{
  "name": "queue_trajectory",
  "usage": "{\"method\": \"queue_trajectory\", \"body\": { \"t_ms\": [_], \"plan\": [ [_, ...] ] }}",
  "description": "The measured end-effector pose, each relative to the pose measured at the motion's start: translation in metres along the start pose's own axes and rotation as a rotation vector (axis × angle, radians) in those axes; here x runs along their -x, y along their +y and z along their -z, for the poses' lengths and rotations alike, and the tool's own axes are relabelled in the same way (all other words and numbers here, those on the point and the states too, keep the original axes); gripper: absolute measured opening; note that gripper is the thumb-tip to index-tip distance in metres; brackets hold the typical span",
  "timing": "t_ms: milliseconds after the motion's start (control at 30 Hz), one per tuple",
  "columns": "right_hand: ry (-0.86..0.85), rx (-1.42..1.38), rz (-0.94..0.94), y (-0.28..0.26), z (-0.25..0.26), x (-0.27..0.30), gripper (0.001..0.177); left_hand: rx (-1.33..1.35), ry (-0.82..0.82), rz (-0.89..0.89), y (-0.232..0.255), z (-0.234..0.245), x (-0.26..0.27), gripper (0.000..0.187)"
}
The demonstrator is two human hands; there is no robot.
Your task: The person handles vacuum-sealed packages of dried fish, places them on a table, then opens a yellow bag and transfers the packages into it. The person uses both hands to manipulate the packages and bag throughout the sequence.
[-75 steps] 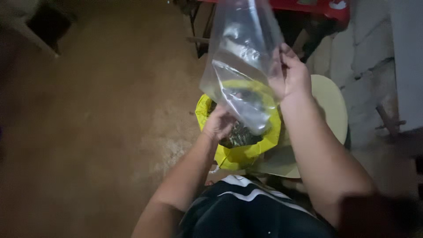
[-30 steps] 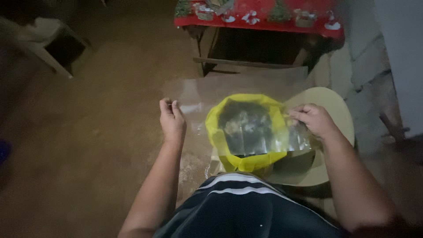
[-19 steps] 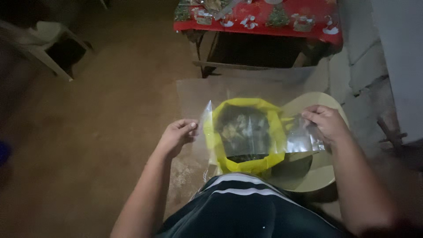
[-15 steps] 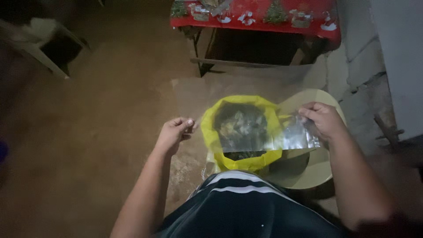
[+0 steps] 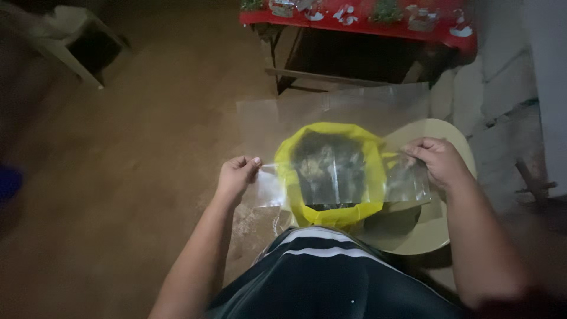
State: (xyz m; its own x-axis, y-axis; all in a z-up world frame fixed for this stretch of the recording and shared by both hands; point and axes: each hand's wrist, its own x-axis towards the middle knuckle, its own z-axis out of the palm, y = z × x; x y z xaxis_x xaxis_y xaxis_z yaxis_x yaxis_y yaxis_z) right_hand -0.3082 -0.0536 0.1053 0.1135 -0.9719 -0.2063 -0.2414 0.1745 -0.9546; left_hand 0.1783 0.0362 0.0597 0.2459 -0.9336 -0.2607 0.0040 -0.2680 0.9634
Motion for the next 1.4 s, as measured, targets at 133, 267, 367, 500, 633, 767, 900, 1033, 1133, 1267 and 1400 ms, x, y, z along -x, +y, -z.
{"method": "queue_trajectory", "body": {
  "t_ms": [133, 267, 367, 500, 633, 767, 900, 1033, 1133, 1267, 1400],
  "plan": [
    [-0.080, -0.038, 0.041, 0.010, -0.003, -0.009, 0.018, -0.268, 0.186, -0.090, 0.004, -0.008, 0.010, 0.038],
    [-0.024, 0.037, 0.004, 0.015, -0.006, -0.016, 0.016, -0.317, 0.260, -0.289, 0.014, -0.013, 0.015, 0.046],
    [0.028, 0.109, -0.052, 0.016, -0.008, -0.012, 0.015, -0.373, 0.265, -0.078, 0.023, -0.013, 0.020, 0.055],
    [-0.045, 0.132, 0.078, 0.007, -0.008, -0.018, 0.018, -0.395, 0.284, -0.070, 0.034, -0.010, 0.022, 0.053],
    [0.013, 0.372, -0.005, 0.008, 0.001, -0.019, 0.024, -0.425, 0.293, -0.192, 0.034, -0.012, 0.017, 0.054],
    [0.057, 0.178, -0.069, 0.012, 0.002, -0.018, 0.016, -0.453, 0.283, -0.229, 0.031, -0.019, 0.019, 0.053],
    [0.017, 0.128, -0.041, 0.005, -0.001, -0.017, 0.015, -0.458, 0.269, -0.128, 0.035, -0.030, 0.023, 0.054],
    [-0.022, 0.155, -0.072, 0.002, -0.007, -0.012, 0.019, -0.409, 0.220, -0.221, 0.033, -0.028, 0.024, 0.029],
    [0.072, 0.343, -0.278, -0.004, -0.001, -0.015, 0.026, -0.193, 0.210, -0.251, 0.035, -0.017, 0.018, 0.017],
    [0.178, 0.034, -0.214, 0.000, 0.035, -0.019, 0.033, -0.133, 0.222, -0.367, 0.035, 0.005, 0.016, 0.015],
    [0.247, 0.051, -0.398, 0.036, 0.057, -0.032, 0.030, -0.145, 0.258, -0.464, 0.034, 0.009, 0.019, 0.016]
  ]
}}
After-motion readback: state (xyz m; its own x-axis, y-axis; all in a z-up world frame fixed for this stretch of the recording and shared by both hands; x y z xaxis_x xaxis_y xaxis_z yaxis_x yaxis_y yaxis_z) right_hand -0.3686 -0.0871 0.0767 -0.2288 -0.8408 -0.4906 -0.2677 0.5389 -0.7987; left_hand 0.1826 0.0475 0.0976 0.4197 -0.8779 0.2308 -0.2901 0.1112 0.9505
